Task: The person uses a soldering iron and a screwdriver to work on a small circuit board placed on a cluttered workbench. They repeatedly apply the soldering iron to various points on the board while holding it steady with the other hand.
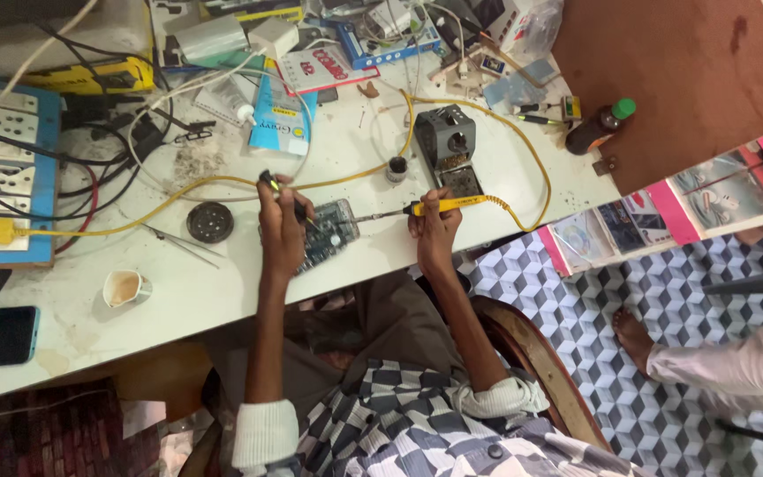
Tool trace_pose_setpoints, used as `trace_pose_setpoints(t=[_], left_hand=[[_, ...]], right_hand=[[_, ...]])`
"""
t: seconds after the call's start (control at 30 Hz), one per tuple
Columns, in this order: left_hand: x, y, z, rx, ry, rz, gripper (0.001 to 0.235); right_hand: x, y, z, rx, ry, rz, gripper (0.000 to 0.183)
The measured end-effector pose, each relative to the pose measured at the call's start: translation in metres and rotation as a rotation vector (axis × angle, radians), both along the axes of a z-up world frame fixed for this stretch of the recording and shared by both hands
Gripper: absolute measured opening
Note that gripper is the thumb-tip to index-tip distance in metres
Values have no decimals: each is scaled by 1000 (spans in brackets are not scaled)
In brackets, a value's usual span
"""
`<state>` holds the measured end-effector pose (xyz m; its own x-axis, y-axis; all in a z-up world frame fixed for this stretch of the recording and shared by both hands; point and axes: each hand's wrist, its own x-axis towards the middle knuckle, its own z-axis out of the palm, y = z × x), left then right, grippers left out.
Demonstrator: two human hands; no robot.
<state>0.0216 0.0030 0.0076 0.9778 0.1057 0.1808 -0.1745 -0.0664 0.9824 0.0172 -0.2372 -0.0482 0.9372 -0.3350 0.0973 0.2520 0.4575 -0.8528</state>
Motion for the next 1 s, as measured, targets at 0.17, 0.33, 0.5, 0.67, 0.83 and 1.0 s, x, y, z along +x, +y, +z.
trace_pose_setpoints(t=[0.17, 0.33, 0.5, 0.67, 0.83, 1.0], left_hand=[[-10, -7, 3, 92, -67, 38, 28], [10, -4, 3, 341, -261, 66, 23], [5, 2, 6, -178, -156, 83, 22], [-19, 33, 46, -8, 35, 14, 31], [-32, 50, 64, 867, 134, -98, 76], [-21, 40, 62, 1158, 236, -218, 111]], right_hand=[[-2, -2, 6, -37, 20, 30, 36], [3, 2, 10, -28, 9, 5, 33], [1, -1, -1, 13, 4, -25, 31], [5, -5, -1, 7, -16, 16, 30], [4, -5, -7, 27, -22, 4, 28], [3, -8, -7, 53, -38, 27, 28]])
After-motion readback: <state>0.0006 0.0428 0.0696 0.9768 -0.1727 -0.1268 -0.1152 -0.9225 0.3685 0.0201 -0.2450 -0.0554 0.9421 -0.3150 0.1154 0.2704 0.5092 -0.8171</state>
